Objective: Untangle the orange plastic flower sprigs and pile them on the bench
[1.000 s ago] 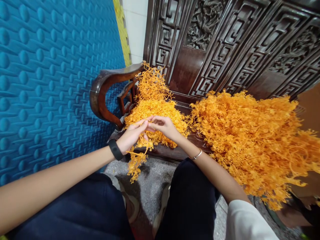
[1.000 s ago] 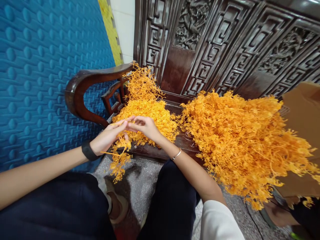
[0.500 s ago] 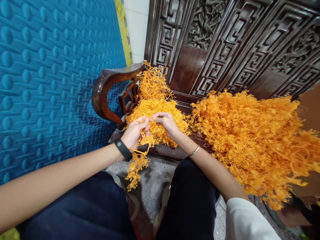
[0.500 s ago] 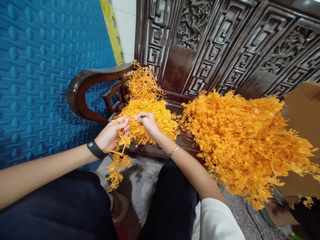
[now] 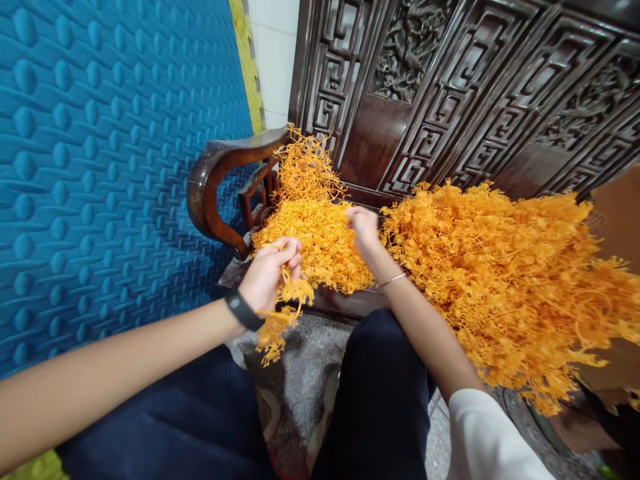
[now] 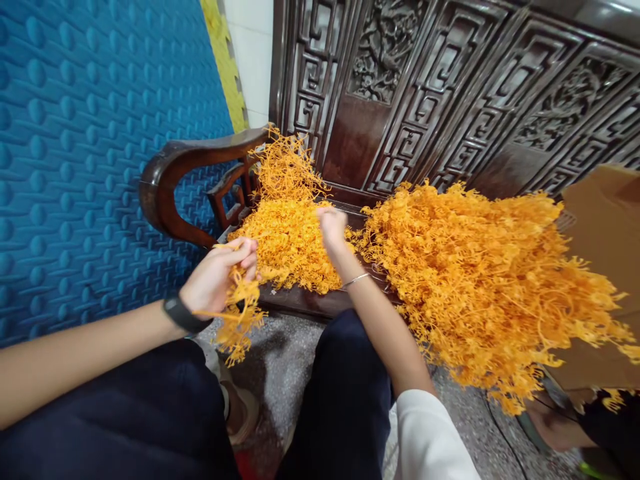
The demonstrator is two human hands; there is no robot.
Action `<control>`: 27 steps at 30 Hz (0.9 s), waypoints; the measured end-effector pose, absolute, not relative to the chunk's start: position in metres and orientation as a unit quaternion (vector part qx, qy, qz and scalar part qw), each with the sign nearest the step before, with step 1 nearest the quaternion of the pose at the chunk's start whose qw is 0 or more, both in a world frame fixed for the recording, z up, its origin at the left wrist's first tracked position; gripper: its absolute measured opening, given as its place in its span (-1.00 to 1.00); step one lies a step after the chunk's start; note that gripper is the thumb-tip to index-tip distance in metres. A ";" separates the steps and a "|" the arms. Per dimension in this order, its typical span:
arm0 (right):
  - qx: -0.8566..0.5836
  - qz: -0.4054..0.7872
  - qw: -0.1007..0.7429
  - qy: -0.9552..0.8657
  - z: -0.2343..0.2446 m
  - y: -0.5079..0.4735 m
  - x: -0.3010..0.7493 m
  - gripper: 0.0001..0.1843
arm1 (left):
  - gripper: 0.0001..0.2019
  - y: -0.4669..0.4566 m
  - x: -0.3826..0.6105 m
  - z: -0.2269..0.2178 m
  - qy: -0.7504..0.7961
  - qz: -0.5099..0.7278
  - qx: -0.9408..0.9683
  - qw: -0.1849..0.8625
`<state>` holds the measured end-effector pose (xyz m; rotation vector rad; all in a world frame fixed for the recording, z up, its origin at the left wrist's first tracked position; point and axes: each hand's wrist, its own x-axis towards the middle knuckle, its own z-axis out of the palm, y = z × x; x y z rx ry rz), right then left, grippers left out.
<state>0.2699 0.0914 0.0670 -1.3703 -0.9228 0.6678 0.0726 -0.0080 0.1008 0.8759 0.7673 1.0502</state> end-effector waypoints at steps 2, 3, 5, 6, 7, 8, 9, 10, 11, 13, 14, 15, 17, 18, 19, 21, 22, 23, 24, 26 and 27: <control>-0.596 0.244 0.663 -0.383 0.067 0.097 0.305 -0.89 | -0.87 -0.019 0.063 0.111 0.317 0.457 0.448 0.700; -0.581 0.220 0.668 -0.411 0.065 0.099 0.319 -0.89 | -0.88 -0.022 0.058 0.114 0.307 0.447 0.483 0.688; -0.561 0.212 0.646 -0.472 0.057 0.099 0.336 -0.84 | -0.85 -0.022 0.053 0.116 0.302 0.431 0.537 0.659; -0.556 0.217 0.633 -0.493 0.053 0.100 0.338 -0.82 | -0.83 -0.019 0.051 0.115 0.306 0.420 0.556 0.649; -0.556 0.225 0.623 -0.502 0.048 0.101 0.338 -0.81 | -0.81 -0.015 0.051 0.112 0.314 0.409 0.567 0.642; -0.559 0.228 0.619 -0.502 0.044 0.102 0.334 -0.81 | -0.80 -0.011 0.051 0.108 0.324 0.397 0.573 0.639; -0.564 0.223 0.620 -0.499 0.041 0.103 0.330 -0.81 | -0.79 -0.006 0.052 0.104 0.334 0.389 0.575 0.638; -0.570 0.210 0.620 -0.497 0.038 0.105 0.325 -0.81 | -0.78 -0.002 0.053 0.100 0.341 0.383 0.574 0.638; -0.576 0.196 0.616 -0.500 0.036 0.106 0.321 -0.81 | -0.78 0.002 0.053 0.096 0.346 0.379 0.572 0.640; -0.586 0.174 0.596 -0.520 0.034 0.107 0.313 -0.81 | -0.75 0.008 0.053 0.090 0.350 0.376 0.566 0.645; -0.592 0.172 0.582 -0.531 0.034 0.106 0.310 -0.81 | -0.74 0.011 0.053 0.088 0.351 0.375 0.561 0.649; -0.598 0.176 0.568 -0.538 0.034 0.105 0.308 -0.82 | -0.74 0.012 0.052 0.087 0.352 0.375 0.554 0.655; -0.607 0.191 0.548 -0.543 0.034 0.103 0.305 -0.86 | -0.74 0.015 0.051 0.087 0.356 0.375 0.537 0.667; -0.606 0.197 0.545 -0.545 0.035 0.101 0.304 -0.89 | -0.74 0.015 0.051 0.088 0.361 0.374 0.530 0.670; -0.599 0.203 0.545 -0.551 0.037 0.098 0.302 -0.93 | -0.74 0.016 0.051 0.089 0.367 0.373 0.524 0.672; -0.565 0.227 0.547 -0.574 0.043 0.091 0.297 -0.91 | -0.74 0.016 0.051 0.091 0.381 0.376 0.513 0.671; -0.541 0.259 0.538 -0.592 0.047 0.086 0.294 -0.88 | -0.75 0.016 0.051 0.091 0.387 0.381 0.507 0.670; -0.513 0.307 0.514 -0.615 0.052 0.081 0.290 -0.84 | -0.76 0.017 0.050 0.091 0.389 0.388 0.501 0.669; -0.482 0.366 0.473 -0.641 0.057 0.074 0.286 -0.80 | -0.77 0.017 0.049 0.090 0.390 0.397 0.495 0.667; -0.412 0.485 0.361 -0.682 0.067 0.060 0.275 -0.73 | -0.78 0.019 0.048 0.088 0.389 0.416 0.490 0.660; -0.381 0.529 0.311 -0.692 0.071 0.053 0.269 -0.72 | -0.77 0.020 0.047 0.088 0.389 0.425 0.488 0.656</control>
